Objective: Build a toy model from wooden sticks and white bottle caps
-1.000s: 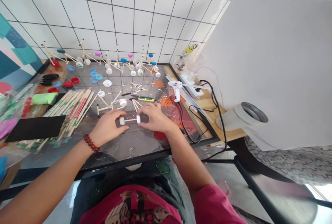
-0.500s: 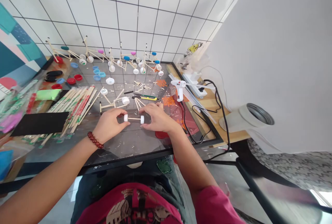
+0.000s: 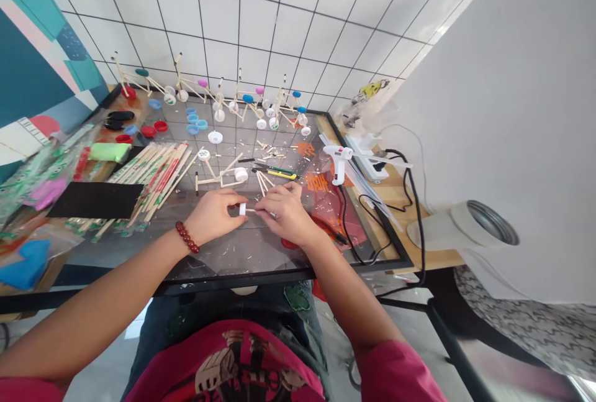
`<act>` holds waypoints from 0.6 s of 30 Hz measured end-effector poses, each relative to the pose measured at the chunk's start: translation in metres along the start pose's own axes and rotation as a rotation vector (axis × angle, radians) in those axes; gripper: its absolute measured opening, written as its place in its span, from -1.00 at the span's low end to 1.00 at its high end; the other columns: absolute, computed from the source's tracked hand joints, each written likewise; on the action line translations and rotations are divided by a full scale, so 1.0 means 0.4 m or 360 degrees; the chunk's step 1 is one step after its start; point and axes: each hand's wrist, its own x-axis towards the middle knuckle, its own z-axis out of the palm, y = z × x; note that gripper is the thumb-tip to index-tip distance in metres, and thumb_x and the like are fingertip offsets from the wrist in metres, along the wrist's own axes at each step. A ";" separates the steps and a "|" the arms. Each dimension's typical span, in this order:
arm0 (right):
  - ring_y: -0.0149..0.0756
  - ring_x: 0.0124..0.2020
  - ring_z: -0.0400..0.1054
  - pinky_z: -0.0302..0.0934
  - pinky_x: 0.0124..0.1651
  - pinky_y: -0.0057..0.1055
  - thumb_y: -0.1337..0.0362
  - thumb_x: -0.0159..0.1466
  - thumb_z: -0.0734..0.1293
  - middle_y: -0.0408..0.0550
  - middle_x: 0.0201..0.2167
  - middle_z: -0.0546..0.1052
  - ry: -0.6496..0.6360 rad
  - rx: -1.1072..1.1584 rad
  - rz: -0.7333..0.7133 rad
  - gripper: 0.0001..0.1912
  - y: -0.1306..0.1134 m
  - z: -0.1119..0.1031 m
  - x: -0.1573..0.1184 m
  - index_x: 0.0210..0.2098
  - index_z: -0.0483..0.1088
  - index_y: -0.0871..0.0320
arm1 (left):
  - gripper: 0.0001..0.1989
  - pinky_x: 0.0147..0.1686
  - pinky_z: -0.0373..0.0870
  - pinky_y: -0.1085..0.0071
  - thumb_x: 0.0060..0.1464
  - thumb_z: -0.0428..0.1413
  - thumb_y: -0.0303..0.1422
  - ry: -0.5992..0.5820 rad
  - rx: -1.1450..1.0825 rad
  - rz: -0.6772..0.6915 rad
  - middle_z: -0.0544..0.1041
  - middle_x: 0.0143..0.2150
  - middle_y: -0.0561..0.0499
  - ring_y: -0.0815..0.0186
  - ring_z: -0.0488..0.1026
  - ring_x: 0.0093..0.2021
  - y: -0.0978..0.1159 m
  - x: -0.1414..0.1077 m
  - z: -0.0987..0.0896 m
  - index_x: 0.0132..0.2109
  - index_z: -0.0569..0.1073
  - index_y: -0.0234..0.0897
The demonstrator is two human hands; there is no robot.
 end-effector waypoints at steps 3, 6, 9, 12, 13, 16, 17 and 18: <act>-0.07 -0.01 0.46 -0.07 0.25 0.10 0.36 0.43 0.36 -0.07 -0.26 0.71 -0.0018 0.0031 0.0015 -0.86 0.003 0.001 0.000 -0.21 0.56 0.02 | -0.76 -0.17 0.54 0.20 -0.04 0.32 -0.24 -0.0037 -0.0057 0.0010 0.70 -0.22 -0.09 0.13 0.60 -0.28 0.000 0.000 -0.001 -0.19 0.73 -0.17; -0.07 -0.04 0.47 -0.06 0.25 0.10 0.35 0.41 0.35 -0.06 -0.28 0.70 -0.0031 0.0062 0.0038 -0.85 0.003 0.004 0.000 -0.23 0.56 0.00 | -0.76 -0.21 0.54 0.22 -0.05 0.31 -0.28 -0.0067 -0.0074 0.0025 0.69 -0.23 -0.08 0.15 0.59 -0.31 0.003 -0.001 -0.002 -0.19 0.73 -0.18; -0.09 -0.05 0.47 -0.06 0.24 0.06 0.36 0.39 0.35 -0.07 -0.29 0.69 -0.0009 0.0095 0.0070 -0.85 0.002 -0.002 0.000 -0.25 0.56 0.04 | -0.77 -0.20 0.55 0.23 -0.07 0.33 -0.30 -0.0036 -0.0140 0.0038 0.67 -0.27 -0.05 0.18 0.56 -0.32 0.007 -0.001 -0.002 -0.19 0.72 -0.17; -0.14 -0.08 0.48 -0.04 0.22 -0.02 0.34 0.39 0.34 -0.09 -0.28 0.67 0.0113 0.0178 0.0142 -0.86 0.003 -0.016 -0.002 -0.24 0.56 0.04 | -0.67 -0.11 0.58 0.21 -0.10 0.41 -0.24 0.0039 -0.0446 -0.0024 0.68 -0.21 -0.05 0.18 0.58 -0.25 0.009 0.003 -0.004 -0.13 0.70 -0.18; -0.15 -0.08 0.49 -0.02 0.22 -0.04 0.32 0.39 0.34 -0.10 -0.28 0.67 0.0168 0.0214 0.0165 -0.86 0.005 -0.021 -0.002 -0.23 0.57 0.04 | -0.61 -0.08 0.60 0.20 -0.12 0.43 -0.21 0.0044 -0.0589 -0.0060 0.69 -0.17 -0.07 0.17 0.59 -0.22 0.010 0.004 -0.005 -0.09 0.70 -0.20; -0.14 -0.07 0.50 0.04 0.20 -0.07 0.30 0.39 0.34 -0.09 -0.26 0.66 0.0272 0.0294 0.0204 -0.86 0.011 -0.027 -0.001 -0.23 0.57 0.02 | -0.49 0.00 0.61 0.11 -0.14 0.47 -0.20 0.0022 -0.0927 -0.0110 0.70 -0.10 -0.13 0.15 0.61 -0.15 0.011 0.007 -0.006 -0.01 0.67 -0.25; -0.14 -0.06 0.50 0.05 0.20 -0.08 0.29 0.39 0.34 -0.09 -0.25 0.66 0.0273 0.0303 0.0211 -0.86 0.014 -0.026 -0.001 -0.23 0.57 0.01 | -0.48 0.01 0.61 0.10 -0.13 0.47 -0.21 0.0024 -0.0987 -0.0094 0.70 -0.08 -0.14 0.15 0.61 -0.15 0.012 0.006 -0.006 0.01 0.67 -0.26; -0.13 -0.06 0.50 0.07 0.20 -0.08 0.29 0.38 0.34 -0.09 -0.24 0.66 0.0266 0.0306 0.0216 -0.86 0.016 -0.024 0.000 -0.23 0.57 0.01 | -0.48 0.01 0.61 0.10 -0.12 0.47 -0.22 0.0030 -0.1017 -0.0067 0.70 -0.07 -0.14 0.16 0.61 -0.15 0.013 0.005 -0.005 0.03 0.66 -0.26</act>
